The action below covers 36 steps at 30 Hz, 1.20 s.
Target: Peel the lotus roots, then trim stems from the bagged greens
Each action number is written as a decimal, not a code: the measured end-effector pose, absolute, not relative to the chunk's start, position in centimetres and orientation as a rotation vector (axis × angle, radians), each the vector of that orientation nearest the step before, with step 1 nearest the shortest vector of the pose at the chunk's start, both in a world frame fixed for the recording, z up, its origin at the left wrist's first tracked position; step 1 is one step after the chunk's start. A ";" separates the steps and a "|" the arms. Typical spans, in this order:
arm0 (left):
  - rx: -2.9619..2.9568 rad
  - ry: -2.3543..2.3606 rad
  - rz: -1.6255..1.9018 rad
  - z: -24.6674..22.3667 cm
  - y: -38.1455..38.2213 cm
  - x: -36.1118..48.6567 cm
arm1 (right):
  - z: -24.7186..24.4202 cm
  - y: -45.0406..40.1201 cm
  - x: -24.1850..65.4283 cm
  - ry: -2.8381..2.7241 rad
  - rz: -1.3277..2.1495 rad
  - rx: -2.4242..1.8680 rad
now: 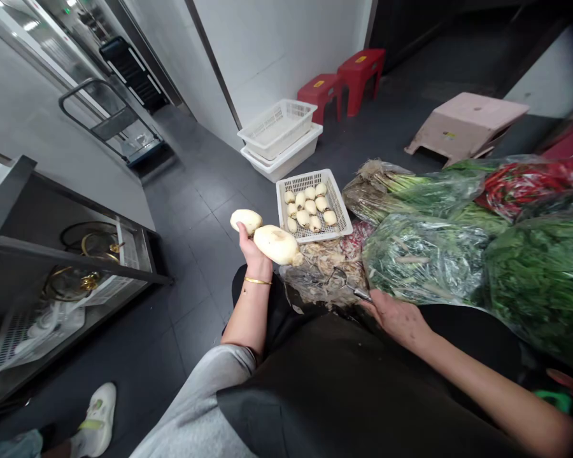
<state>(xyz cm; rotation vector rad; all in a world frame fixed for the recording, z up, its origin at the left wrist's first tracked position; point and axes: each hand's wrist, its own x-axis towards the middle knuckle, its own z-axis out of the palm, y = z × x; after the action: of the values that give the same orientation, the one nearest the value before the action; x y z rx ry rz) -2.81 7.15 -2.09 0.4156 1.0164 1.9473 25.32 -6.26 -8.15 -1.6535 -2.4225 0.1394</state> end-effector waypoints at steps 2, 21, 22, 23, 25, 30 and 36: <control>0.458 0.973 1.937 -2.2 6.8 -2.8 | -6.6 -5.8 25.6 -2.362 0.179 -1.651; 0.660 0.815 1.639 -1.1 4.0 -1.7 | -2.9 -2.3 21.0 -2.534 0.152 -1.208; 0.665 0.804 1.653 -0.9 3.9 -1.7 | -3.5 -2.6 21.2 -2.534 0.141 -1.253; 0.667 0.796 1.674 -0.8 3.9 -1.9 | -4.4 -3.1 21.9 -2.528 0.144 -1.323; 0.664 0.794 1.734 -0.6 3.9 -2.6 | -6.0 -4.5 24.0 -2.498 0.219 -1.486; 0.728 0.848 1.830 0.3 3.3 -2.5 | -2.6 -4.3 23.4 -2.317 0.520 -1.566; 0.796 0.881 2.021 1.1 3.3 -1.5 | -1.0 -4.8 18.8 -2.344 0.566 -1.520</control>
<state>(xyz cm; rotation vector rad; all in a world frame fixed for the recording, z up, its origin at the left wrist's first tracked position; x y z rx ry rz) -1.53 3.35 1.05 0.7959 0.8806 2.0209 18.80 -4.84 -1.03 -1.5203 -2.3441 0.5656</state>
